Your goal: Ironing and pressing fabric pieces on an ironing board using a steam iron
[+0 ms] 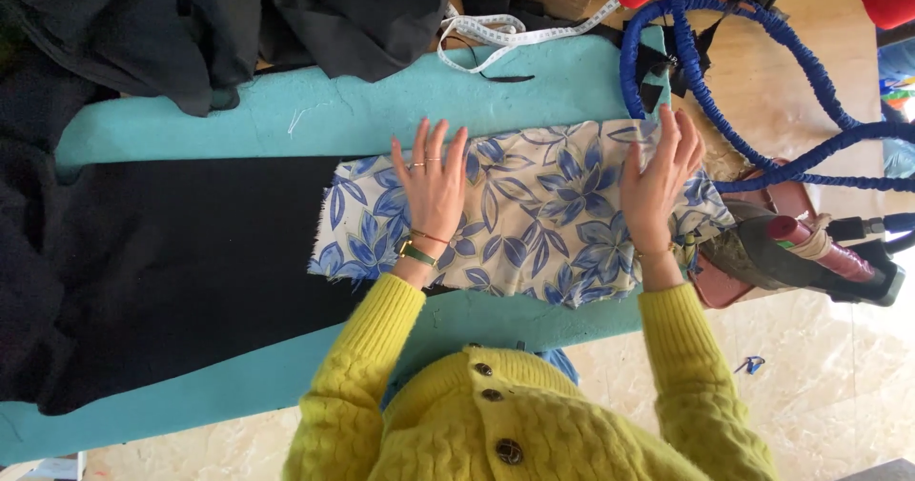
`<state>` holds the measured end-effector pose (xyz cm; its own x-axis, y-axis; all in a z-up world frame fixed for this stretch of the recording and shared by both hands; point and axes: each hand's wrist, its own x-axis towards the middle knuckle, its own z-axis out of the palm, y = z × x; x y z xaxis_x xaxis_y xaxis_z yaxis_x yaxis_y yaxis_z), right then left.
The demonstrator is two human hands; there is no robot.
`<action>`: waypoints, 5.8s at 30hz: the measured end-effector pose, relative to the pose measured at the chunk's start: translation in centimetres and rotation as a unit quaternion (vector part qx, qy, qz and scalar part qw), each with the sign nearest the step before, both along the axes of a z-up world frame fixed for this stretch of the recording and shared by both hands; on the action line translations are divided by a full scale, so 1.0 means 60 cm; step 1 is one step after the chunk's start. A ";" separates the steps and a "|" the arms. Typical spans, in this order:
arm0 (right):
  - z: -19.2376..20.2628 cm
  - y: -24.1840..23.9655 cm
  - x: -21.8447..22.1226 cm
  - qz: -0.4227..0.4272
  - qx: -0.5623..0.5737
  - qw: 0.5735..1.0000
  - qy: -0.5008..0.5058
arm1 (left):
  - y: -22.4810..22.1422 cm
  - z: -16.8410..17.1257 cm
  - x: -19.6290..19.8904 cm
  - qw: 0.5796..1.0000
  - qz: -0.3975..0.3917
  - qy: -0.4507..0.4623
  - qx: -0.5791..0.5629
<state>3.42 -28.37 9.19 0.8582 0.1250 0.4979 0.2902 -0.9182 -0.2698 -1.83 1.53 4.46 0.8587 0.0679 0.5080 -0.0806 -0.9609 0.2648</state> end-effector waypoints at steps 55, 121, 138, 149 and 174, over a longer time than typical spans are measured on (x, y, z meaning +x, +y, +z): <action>0.088 -0.038 -0.034 0.189 -0.202 0.956 0.097 | -0.137 -0.044 -0.220 0.971 -0.219 0.088 -0.029; 0.073 0.088 -0.086 0.234 -0.216 0.947 -0.038 | 0.157 -0.024 -0.214 0.980 0.160 0.080 0.085; 0.071 0.295 0.030 0.319 -0.207 0.918 -0.119 | 0.186 -0.019 -0.254 0.963 0.242 0.096 0.067; 0.054 0.194 -0.126 0.355 -0.205 0.912 -0.023 | 0.191 -0.033 -0.283 0.962 0.253 0.085 0.059; 0.089 0.012 -0.024 0.166 -0.242 0.956 -0.023 | 0.111 -0.020 -0.244 0.984 0.145 0.100 0.030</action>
